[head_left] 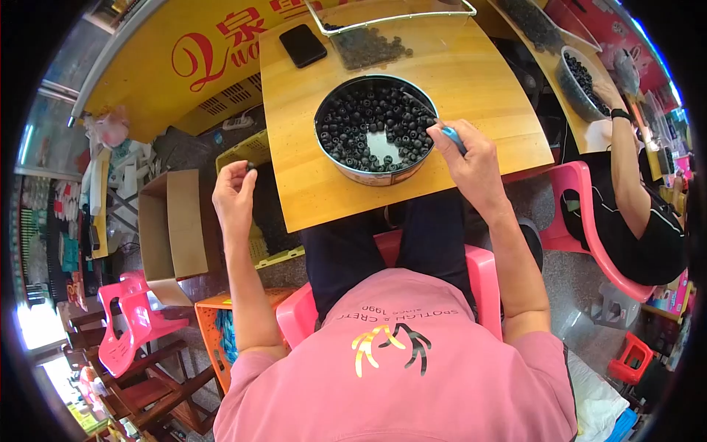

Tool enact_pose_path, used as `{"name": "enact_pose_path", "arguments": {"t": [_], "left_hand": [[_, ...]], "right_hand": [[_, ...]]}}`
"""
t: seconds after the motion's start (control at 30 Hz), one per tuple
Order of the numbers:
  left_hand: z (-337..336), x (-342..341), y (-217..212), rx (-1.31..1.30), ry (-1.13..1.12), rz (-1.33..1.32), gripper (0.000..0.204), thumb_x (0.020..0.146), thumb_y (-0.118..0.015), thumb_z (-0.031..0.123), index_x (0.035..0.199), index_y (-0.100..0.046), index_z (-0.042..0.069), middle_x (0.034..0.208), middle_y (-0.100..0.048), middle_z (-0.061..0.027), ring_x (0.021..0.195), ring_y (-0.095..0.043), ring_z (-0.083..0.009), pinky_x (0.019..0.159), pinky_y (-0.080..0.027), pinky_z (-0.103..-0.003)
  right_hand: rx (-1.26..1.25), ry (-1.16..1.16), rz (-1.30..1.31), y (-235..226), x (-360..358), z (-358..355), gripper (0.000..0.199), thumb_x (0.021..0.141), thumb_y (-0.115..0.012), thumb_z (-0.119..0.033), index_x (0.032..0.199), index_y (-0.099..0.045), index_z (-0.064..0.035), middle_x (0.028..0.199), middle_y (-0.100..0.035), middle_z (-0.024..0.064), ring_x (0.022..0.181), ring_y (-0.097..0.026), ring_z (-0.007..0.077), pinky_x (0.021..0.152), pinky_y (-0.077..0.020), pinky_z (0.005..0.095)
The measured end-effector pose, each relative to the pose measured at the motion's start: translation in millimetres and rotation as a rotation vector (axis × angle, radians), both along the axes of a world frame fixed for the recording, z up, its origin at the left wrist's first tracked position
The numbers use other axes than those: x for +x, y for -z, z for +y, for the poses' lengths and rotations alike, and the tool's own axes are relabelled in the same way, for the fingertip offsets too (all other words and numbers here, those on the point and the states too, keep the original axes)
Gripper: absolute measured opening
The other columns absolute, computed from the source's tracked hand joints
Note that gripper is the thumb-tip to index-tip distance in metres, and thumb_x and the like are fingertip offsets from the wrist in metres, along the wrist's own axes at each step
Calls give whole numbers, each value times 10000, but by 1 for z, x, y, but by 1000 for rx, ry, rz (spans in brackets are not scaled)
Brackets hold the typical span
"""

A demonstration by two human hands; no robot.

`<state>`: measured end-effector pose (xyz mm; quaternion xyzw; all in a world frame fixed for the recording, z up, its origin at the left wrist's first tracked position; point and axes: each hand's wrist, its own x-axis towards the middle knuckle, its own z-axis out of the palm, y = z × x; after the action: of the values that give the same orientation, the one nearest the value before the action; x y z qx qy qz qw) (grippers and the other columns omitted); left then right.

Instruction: Trimming the stems or ends of small black berries using a small knife at a manual workstation.

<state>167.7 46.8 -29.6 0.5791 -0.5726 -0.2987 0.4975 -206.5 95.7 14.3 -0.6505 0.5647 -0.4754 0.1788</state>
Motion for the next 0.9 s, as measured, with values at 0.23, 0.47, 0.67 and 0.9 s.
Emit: {"name": "enact_pose_path", "arguments": {"t": [0.23, 0.47, 0.67, 0.9], "left_hand": [[-9, -53, -38, -150, 236, -295, 225, 842, -677, 57, 1057, -635, 4, 972, -611, -102, 846, -596, -187, 732, -502, -297], [-42, -169, -42, -180, 1001, -781, 132, 812, -620, 51, 935, -670, 48, 898, -628, -126, 900, -629, -296, 752, -498, -381], [-58, -192, -23, -121, 1130, -985, 117, 753, -590, 82, 846, -658, 60, 874, -632, -137, 893, -619, -320, 746, -496, -419], [-59, -178, -17, -206, 924, -1103, 136, 746, -640, 85, 877, -628, 50, 915, -616, -138, 926, -604, -333, 797, -479, -428]], "right_hand": [[-14, -9, 11, 2, -1, 1, 256, 909, -673, -180, 1001, -651, 57, 785, -634, 100, 720, -572, 134, 664, -459, 272], [-24, -20, -41, -5, -2, 10, 245, 910, -671, -175, 975, -644, 60, 730, -601, 78, 676, -554, 127, 633, -447, 261], [-6, 47, -13, -9, -15, 21, 250, 918, -662, -185, 961, -644, 61, 708, -596, 66, 657, -543, 111, 622, -440, 256], [17, 10, -69, -3, -5, 15, 266, 918, -664, -202, 967, -650, 59, 708, -597, 56, 673, -558, 112, 642, -451, 252]]}}
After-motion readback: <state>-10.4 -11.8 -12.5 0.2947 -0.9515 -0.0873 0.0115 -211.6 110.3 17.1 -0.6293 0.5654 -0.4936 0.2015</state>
